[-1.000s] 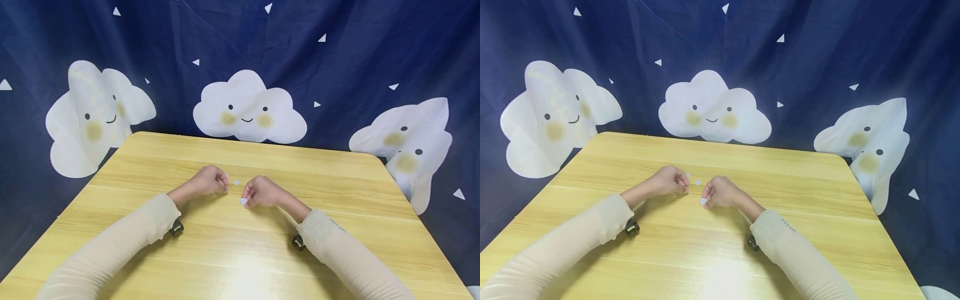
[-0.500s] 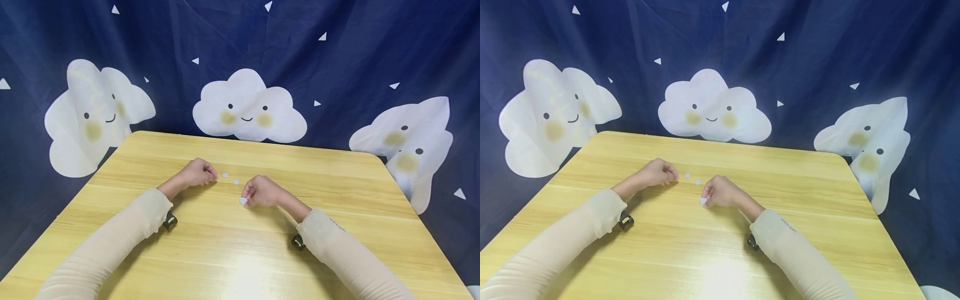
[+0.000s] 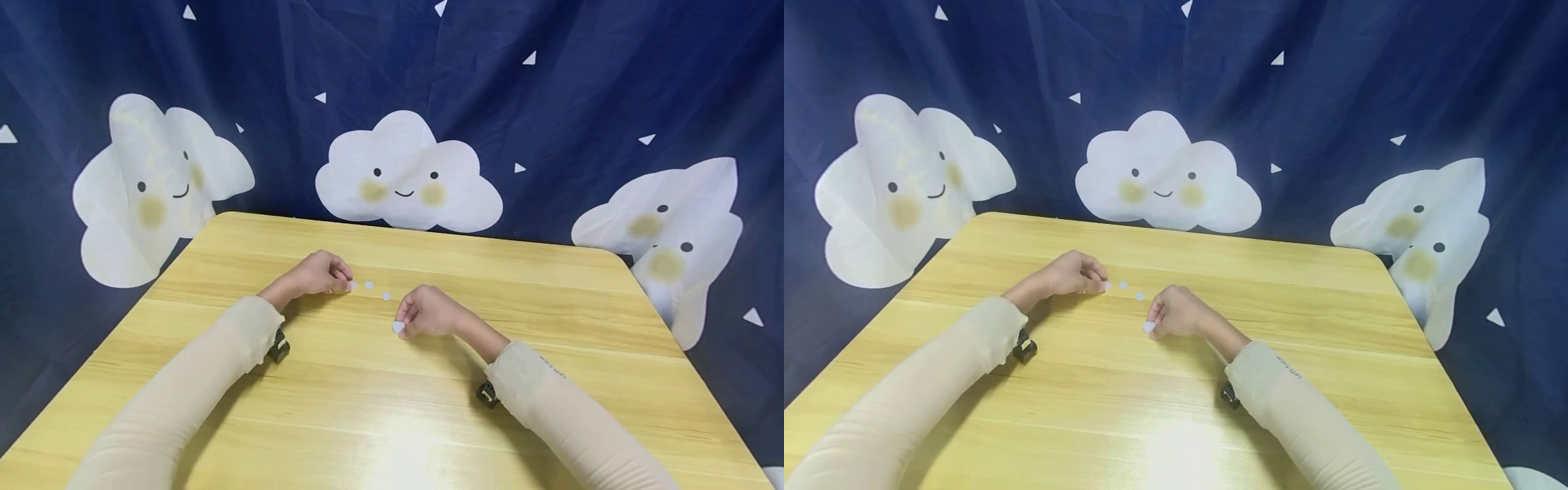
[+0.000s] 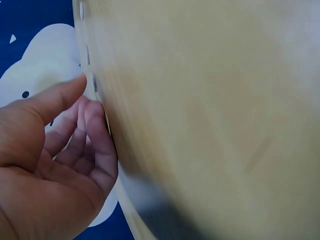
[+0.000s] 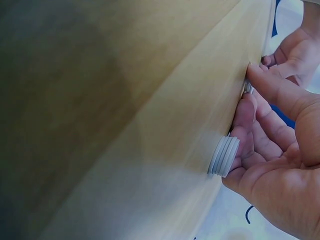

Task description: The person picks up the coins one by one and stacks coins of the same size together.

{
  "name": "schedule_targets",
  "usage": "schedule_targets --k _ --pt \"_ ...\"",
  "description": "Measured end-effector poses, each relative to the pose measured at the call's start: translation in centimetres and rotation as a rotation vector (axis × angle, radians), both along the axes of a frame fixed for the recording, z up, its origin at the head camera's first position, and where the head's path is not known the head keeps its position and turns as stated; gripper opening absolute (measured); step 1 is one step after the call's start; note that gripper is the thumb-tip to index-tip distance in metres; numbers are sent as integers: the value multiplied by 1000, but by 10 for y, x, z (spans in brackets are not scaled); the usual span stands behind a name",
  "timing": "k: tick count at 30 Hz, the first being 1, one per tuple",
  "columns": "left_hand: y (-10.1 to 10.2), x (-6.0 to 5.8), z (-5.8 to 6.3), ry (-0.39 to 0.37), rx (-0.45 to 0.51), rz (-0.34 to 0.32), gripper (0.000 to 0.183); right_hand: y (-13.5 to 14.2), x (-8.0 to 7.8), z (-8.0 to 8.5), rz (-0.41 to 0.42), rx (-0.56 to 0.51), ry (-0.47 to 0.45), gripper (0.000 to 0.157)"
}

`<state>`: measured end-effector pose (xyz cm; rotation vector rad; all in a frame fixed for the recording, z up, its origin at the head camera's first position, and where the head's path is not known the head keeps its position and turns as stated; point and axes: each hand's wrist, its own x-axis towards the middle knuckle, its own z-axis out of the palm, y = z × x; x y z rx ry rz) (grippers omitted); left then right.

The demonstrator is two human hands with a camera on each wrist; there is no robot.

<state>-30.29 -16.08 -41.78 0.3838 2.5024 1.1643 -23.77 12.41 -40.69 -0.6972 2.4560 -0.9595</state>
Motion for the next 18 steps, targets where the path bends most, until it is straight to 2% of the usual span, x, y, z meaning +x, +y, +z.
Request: schedule_targets --k 5,11,18 --pt "3 -3 5 31 -60 -62 24 0 0 0 -6 -8 -6 19" --pt "10 -2 8 115 -135 -137 17 0 0 -1 -13 -10 -9 19" --pt "12 1 9 105 -155 -181 13 0 -1 -1 -22 0 -10 18"
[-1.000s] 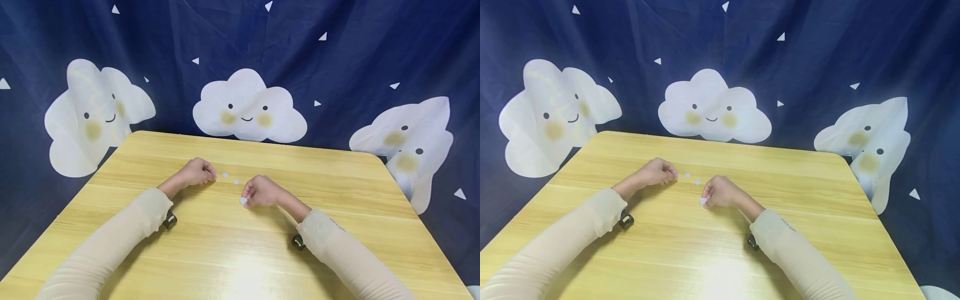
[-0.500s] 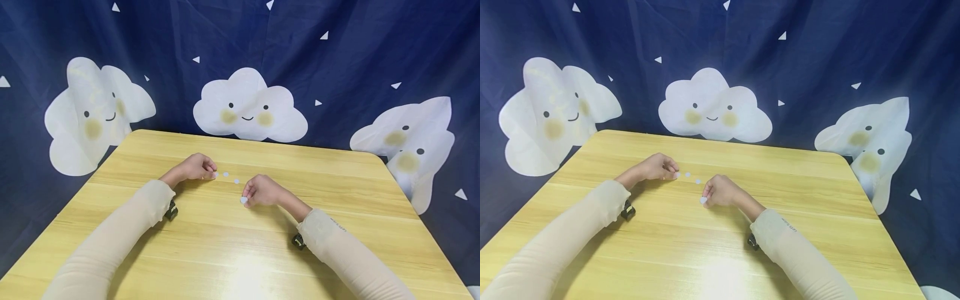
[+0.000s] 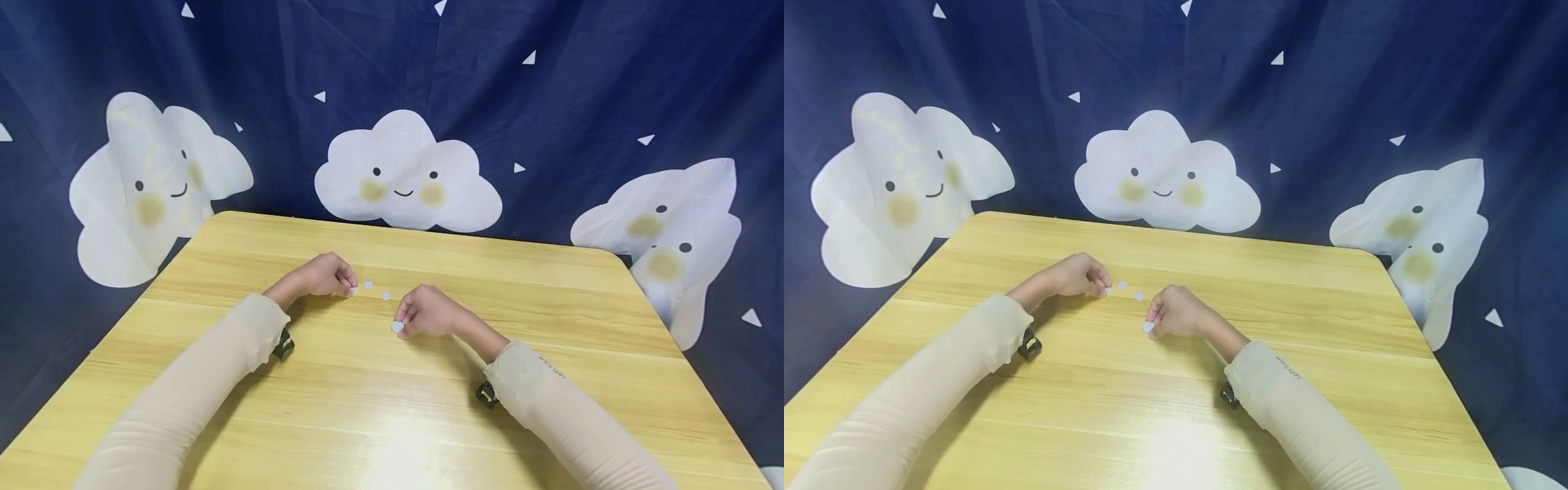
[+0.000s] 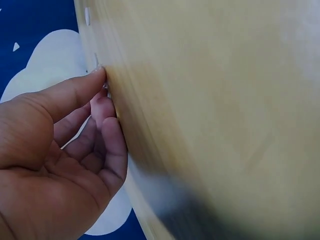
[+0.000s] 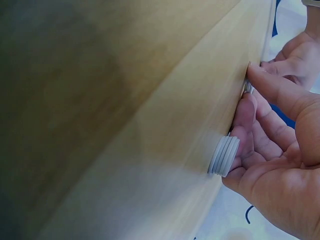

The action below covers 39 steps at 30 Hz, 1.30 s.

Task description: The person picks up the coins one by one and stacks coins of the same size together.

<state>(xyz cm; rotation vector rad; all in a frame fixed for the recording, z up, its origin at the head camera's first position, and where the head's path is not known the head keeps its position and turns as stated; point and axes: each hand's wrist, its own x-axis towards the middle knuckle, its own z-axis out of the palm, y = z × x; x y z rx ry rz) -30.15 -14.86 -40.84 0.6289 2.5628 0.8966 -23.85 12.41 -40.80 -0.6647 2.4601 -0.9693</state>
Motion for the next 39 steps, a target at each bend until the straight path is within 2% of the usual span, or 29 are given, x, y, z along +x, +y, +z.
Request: schedule_targets --k 9,15,25,39 --pt "6 14 2 -17 -25 -91 10 1 0 1 13 -4 13 19" --pt "12 23 2 -10 -4 -135 8 1 0 1 20 -1 13 19" --pt "20 35 1 -7 -9 -186 9 0 1 0 7 -6 3 20" --pt "27 49 5 -16 -1 -250 12 -1 -1 -2 8 10 2 20"
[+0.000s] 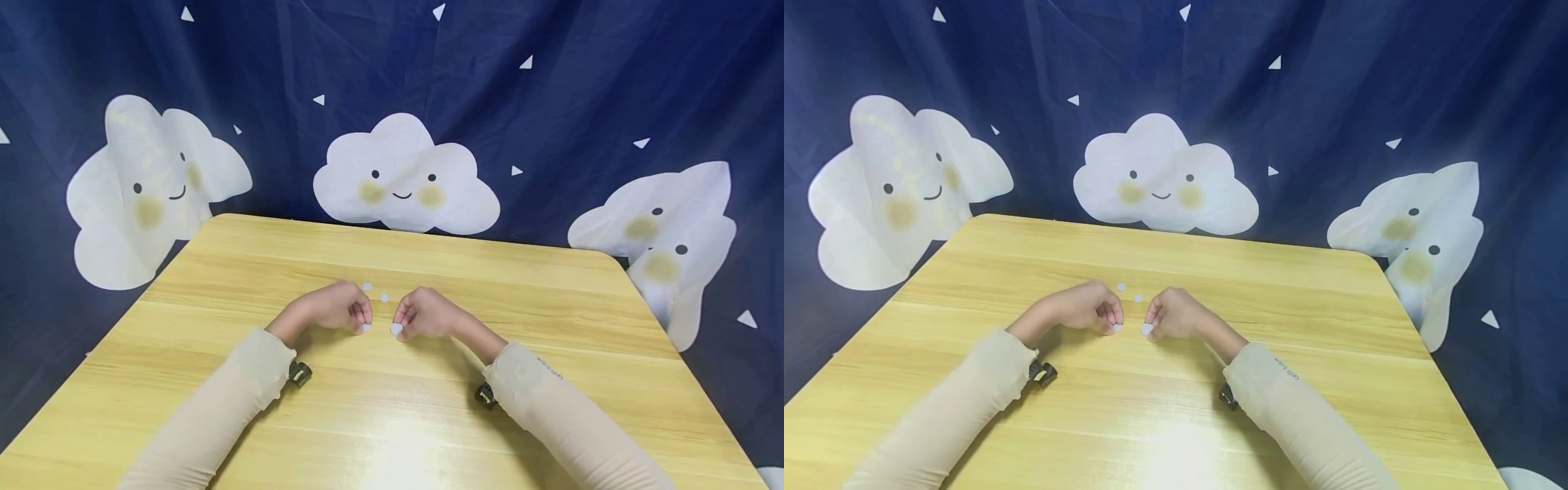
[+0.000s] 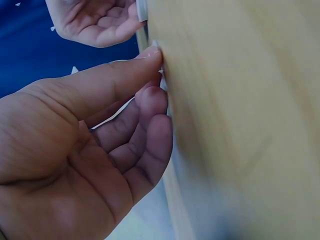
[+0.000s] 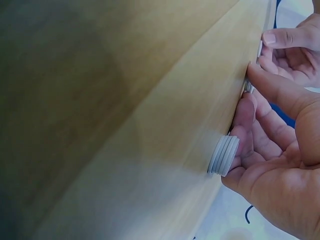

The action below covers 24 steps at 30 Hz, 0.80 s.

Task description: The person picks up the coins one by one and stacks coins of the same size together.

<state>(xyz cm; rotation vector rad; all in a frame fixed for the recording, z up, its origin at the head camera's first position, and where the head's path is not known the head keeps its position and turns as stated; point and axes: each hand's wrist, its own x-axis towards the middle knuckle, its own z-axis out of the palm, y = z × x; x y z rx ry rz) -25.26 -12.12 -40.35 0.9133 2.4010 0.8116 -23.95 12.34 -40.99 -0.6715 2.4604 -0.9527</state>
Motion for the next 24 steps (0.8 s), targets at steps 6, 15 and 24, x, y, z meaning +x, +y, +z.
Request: schedule_targets --k 6,15,24 --pt "0 3 0 3 9 1 13 0 1 1 7 13 18 20" --pt "2 4 -1 7 -5 18 13 1 1 1 14 15 22 20" --pt "2 6 0 -24 -1 42 12 4 1 2 48 3 35 22"
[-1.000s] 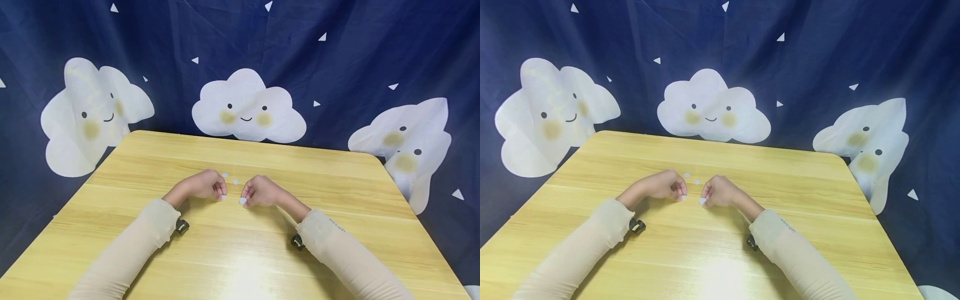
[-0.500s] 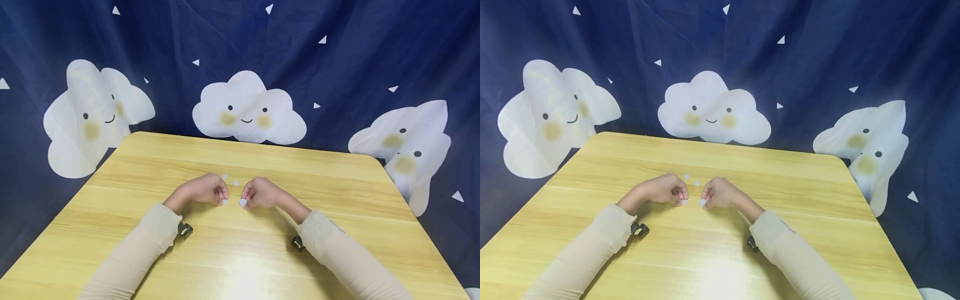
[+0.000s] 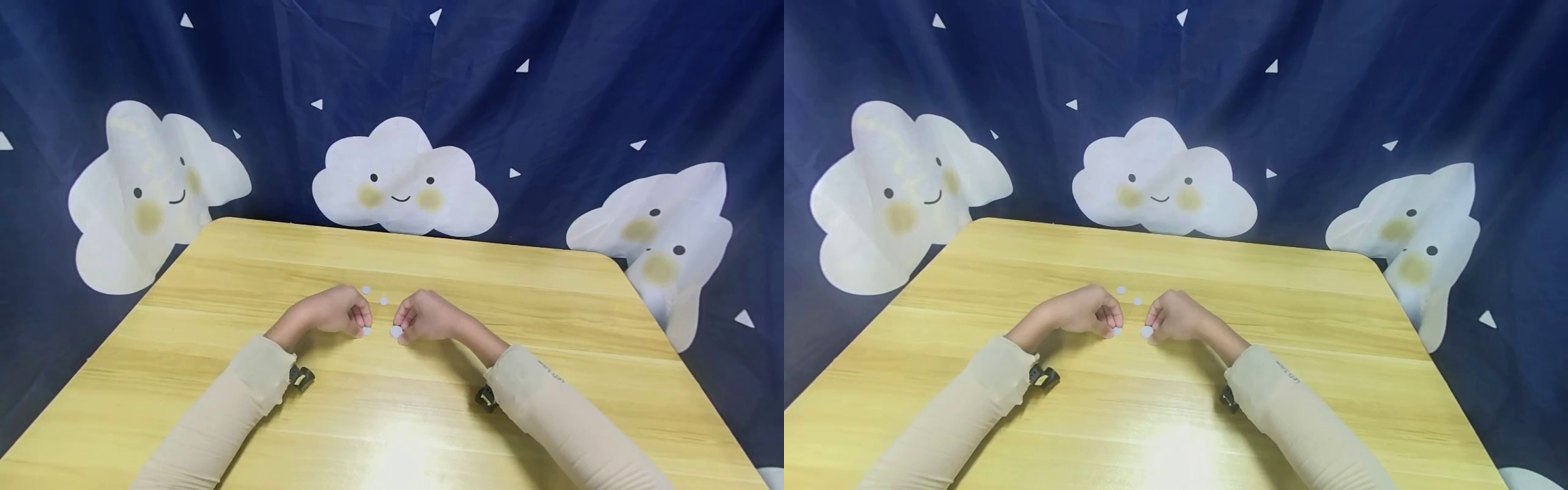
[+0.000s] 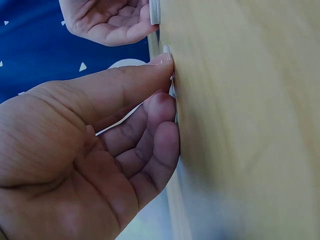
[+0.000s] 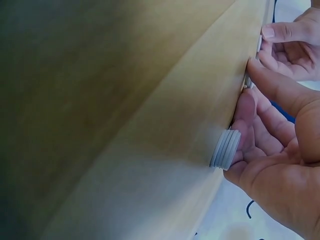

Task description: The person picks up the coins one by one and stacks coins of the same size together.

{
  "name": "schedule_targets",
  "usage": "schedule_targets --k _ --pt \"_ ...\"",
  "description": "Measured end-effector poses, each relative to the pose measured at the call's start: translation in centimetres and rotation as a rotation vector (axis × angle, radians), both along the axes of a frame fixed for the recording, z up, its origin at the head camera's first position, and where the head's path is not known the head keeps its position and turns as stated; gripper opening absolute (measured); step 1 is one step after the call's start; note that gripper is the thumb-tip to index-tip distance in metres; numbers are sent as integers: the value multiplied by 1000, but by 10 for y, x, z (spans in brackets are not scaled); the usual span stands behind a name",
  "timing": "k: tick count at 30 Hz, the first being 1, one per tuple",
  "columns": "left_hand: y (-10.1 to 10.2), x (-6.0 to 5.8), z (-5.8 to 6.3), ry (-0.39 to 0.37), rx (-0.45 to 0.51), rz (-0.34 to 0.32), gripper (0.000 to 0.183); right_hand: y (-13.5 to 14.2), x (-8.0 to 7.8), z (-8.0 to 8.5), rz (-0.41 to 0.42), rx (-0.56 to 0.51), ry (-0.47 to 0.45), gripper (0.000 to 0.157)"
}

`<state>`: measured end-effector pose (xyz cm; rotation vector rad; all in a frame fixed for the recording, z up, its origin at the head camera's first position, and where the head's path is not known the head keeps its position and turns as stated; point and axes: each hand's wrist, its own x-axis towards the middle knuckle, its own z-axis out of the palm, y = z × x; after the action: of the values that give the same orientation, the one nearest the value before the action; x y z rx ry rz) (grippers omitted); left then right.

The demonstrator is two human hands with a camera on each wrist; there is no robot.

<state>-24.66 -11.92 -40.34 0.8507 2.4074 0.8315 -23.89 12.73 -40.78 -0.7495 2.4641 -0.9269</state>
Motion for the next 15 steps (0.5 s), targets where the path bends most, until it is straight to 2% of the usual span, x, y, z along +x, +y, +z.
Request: schedule_targets --k 10,15 --pt "-1 -1 -3 24 5 -4 13 4 -7 8 62 -34 -99 27" --pt "-1 0 -3 17 2 6 13 2 -15 15 95 -27 -72 27"
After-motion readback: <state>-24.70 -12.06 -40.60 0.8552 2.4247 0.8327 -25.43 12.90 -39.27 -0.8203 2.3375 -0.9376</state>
